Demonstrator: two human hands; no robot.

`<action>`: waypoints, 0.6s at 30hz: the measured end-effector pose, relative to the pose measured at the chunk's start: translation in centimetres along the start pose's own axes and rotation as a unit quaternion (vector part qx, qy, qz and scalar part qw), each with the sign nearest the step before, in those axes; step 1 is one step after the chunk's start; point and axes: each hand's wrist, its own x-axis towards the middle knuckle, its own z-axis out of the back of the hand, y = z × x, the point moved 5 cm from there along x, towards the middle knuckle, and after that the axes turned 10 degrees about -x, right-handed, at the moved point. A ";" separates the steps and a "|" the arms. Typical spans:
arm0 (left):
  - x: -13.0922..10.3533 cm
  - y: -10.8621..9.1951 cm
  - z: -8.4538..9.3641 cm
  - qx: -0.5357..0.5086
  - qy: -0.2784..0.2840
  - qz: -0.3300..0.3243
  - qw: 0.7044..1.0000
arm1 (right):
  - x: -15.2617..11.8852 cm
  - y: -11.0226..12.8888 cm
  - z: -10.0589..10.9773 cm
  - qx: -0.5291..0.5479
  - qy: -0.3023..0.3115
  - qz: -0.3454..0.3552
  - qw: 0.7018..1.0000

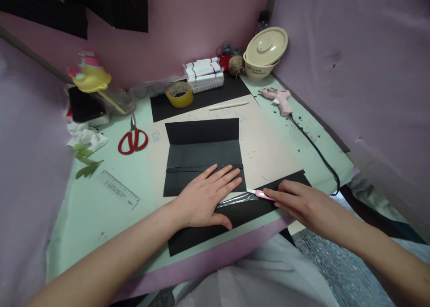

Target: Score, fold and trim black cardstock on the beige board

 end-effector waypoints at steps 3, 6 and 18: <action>-0.4 -0.4 -0.5 -0.001 0.005 0.012 1.000 | -0.3 0.3 -0.3 0.002 0.004 0.001 1.000; -0.5 -0.8 -0.7 0.000 0.006 0.031 0.999 | -0.3 0.7 -0.5 0.005 0.010 -0.005 1.000; -0.3 -1.4 -1.0 0.001 -0.019 0.068 0.997 | 0.3 2.0 -0.5 0.012 -0.026 -0.009 1.000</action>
